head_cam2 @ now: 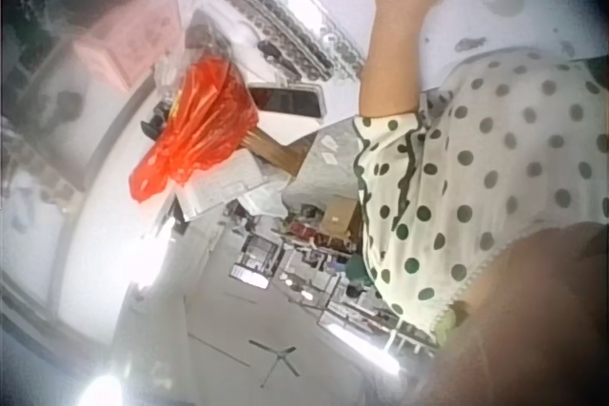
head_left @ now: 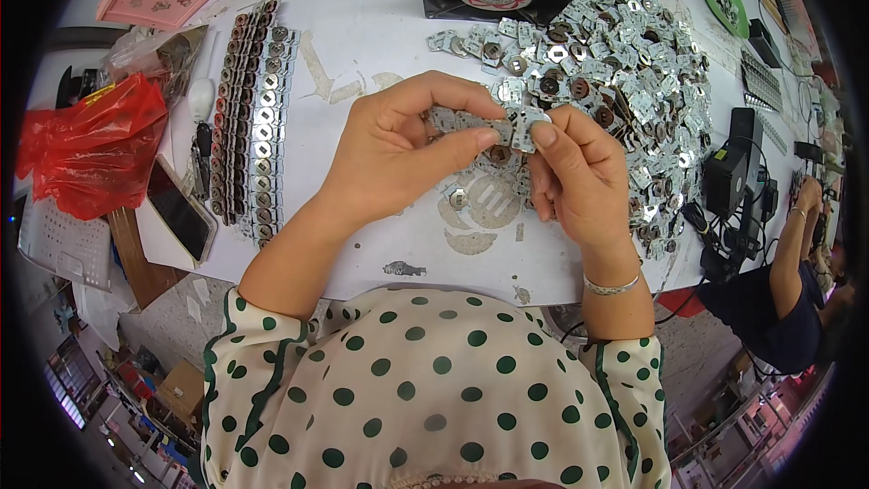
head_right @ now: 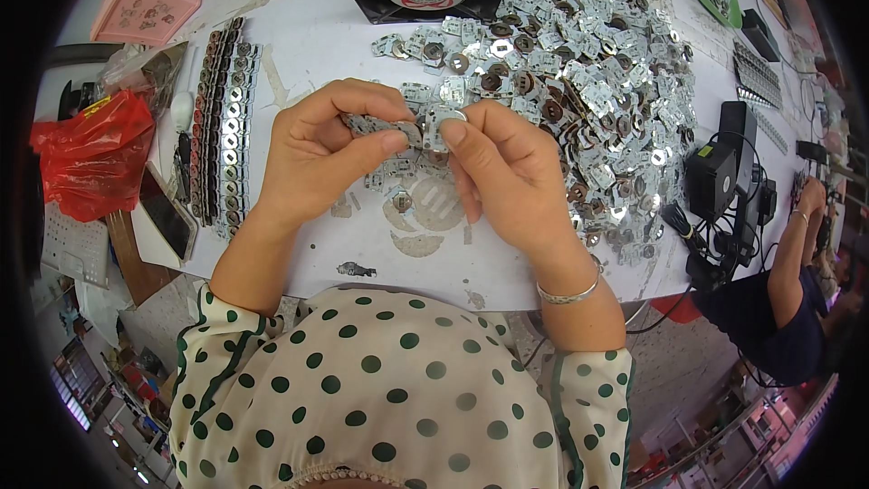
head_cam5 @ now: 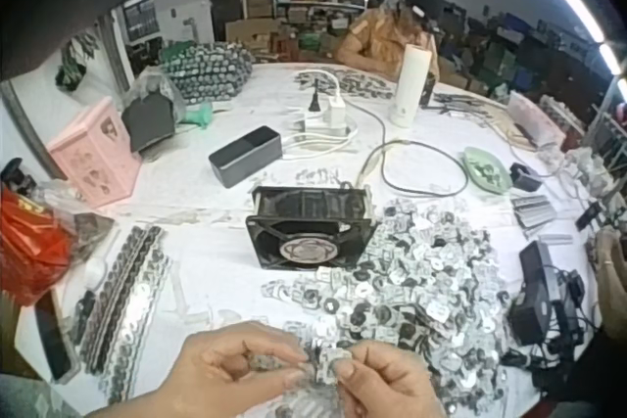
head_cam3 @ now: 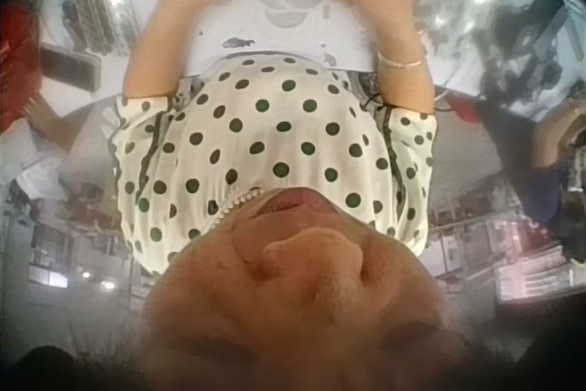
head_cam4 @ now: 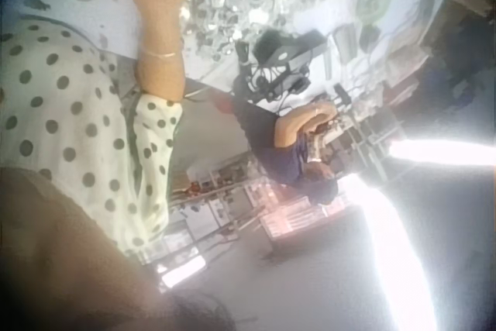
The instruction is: The person tests LED components on a workbench by pressing button cell batteries against their electrical contacts by hand to illuminate them.
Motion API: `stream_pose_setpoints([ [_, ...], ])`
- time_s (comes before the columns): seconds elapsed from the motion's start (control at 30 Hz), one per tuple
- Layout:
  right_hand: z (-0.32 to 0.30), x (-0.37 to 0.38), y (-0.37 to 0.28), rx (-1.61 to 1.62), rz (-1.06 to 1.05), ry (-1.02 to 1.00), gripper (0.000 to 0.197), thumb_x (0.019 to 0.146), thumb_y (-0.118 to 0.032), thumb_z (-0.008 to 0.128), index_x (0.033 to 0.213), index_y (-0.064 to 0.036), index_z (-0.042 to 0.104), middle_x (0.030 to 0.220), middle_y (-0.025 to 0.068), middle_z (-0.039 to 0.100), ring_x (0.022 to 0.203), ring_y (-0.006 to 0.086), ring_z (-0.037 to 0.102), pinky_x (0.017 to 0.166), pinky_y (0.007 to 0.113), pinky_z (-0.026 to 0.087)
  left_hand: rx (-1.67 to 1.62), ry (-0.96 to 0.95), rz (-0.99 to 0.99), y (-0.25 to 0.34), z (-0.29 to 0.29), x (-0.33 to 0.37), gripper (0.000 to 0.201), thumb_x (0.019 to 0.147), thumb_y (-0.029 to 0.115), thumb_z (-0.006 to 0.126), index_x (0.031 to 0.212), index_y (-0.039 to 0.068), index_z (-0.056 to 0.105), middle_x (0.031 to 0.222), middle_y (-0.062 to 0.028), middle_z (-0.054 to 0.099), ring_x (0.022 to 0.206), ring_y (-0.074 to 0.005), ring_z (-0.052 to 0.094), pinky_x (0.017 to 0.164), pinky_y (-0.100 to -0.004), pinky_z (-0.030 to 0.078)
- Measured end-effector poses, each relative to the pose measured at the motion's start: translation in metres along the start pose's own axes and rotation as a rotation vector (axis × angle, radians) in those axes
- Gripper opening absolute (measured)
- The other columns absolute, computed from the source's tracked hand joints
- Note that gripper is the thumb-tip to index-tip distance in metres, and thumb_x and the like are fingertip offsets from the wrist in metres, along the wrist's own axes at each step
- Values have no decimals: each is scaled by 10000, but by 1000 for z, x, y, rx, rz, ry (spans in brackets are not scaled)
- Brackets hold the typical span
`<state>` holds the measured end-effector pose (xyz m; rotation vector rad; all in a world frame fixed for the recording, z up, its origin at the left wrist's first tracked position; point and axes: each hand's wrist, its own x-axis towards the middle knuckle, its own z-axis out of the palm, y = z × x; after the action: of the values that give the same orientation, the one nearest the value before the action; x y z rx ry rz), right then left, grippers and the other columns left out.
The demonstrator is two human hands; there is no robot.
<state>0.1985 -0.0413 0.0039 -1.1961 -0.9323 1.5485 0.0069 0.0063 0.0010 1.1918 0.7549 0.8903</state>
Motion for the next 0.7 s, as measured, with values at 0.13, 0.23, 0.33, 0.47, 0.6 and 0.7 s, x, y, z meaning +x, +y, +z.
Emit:
stream_pose_setpoints([
  [0.13,1,0,4,-216,-103,26,259,982,-205,561,770,-63,518,555,-35,504,434,15,413,403,179,308,334,-20,241,-6,-4,-1,199,824,-100,660,1014,-42,636,1050,-146,634,951,-182,626,831,-294,527],
  [0.23,-3,0,2,-165,-62,4,268,982,-198,553,754,-65,507,554,-36,506,432,14,414,402,179,309,360,-11,312,-12,-3,-1,203,825,-102,657,1017,-40,636,1055,-149,632,947,-186,627,834,-303,526],
  [0.33,1,-2,3,-53,-30,43,270,982,-192,545,746,-65,507,549,-32,506,425,18,416,398,182,310,216,-23,312,-11,-2,1,200,826,-104,654,1014,-41,636,1046,-149,634,945,-188,625,833,-307,525],
  [0.47,1,-1,0,-55,5,37,272,982,-193,544,744,-64,516,544,-29,507,419,23,420,393,186,312,210,-8,308,-11,-1,1,197,826,-105,655,1011,-41,636,1039,-150,640,947,-190,624,837,-311,519],
  [0.6,3,-2,0,-21,13,45,264,975,-197,555,754,-55,535,549,-18,524,415,33,429,396,186,321,178,17,302,-11,-2,1,186,830,-93,661,1007,-42,637,1038,-149,646,957,-193,625,840,-311,514],
  [0.7,4,-2,1,-27,23,66,251,970,-192,564,765,-50,546,555,-14,535,419,35,440,400,185,328,190,4,282,-11,0,0,175,833,-81,666,1001,-43,641,1033,-140,648,959,-186,624,840,-308,512],
])
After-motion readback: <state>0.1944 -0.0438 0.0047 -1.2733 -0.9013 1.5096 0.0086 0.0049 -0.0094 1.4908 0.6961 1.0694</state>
